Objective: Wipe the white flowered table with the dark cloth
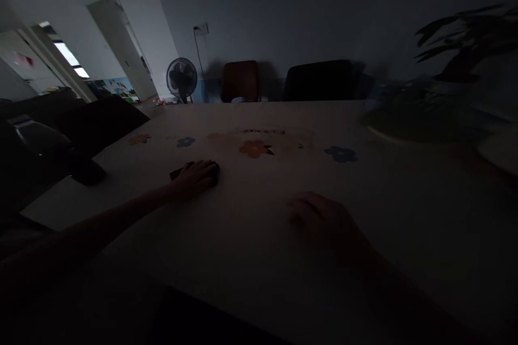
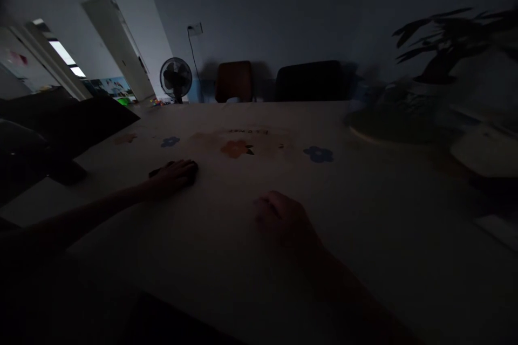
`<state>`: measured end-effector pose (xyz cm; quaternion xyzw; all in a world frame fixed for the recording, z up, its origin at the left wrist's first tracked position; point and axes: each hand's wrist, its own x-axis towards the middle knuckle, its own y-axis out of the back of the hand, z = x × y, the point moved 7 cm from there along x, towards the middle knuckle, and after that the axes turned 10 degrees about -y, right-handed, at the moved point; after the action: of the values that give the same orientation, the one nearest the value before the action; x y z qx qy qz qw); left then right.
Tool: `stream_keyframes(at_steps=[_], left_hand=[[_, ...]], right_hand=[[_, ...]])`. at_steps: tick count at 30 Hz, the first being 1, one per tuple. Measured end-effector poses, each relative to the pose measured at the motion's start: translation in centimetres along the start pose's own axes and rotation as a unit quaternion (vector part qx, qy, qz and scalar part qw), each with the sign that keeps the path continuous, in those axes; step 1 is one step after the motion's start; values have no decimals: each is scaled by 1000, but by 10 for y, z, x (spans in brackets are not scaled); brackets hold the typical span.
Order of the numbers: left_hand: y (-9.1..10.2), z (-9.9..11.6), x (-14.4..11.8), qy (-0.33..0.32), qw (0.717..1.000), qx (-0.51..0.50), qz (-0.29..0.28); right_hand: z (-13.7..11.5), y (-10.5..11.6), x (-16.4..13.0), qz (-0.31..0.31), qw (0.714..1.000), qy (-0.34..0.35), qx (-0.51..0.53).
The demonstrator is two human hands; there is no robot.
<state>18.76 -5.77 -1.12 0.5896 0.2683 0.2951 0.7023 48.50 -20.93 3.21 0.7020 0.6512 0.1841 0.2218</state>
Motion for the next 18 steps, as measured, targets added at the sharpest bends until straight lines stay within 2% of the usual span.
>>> stream_keyframes(at_steps=[4, 7, 9, 11, 15, 18], left_hand=[[-5, 49, 43, -57, 998, -20, -9], [-12, 103, 91, -113, 993, -34, -24], [-17, 147, 126, -158, 987, -29, -23], [-24, 197, 159, -207, 978, -15, -11], [-44, 295, 217, -298, 954, -20, 22], [-52, 344, 244, -349, 934, -37, 65]], right_hand=[[-15, -22, -11, -17, 995, 86, -54], [-22, -22, -14, -3, 990, 128, -60], [-24, -16, -15, 11, 988, 136, -66], [-23, -3, -16, 54, 987, 134, -68], [-22, 27, -27, 197, 970, 121, -70], [-18, 43, -30, 248, 958, 111, -92]])
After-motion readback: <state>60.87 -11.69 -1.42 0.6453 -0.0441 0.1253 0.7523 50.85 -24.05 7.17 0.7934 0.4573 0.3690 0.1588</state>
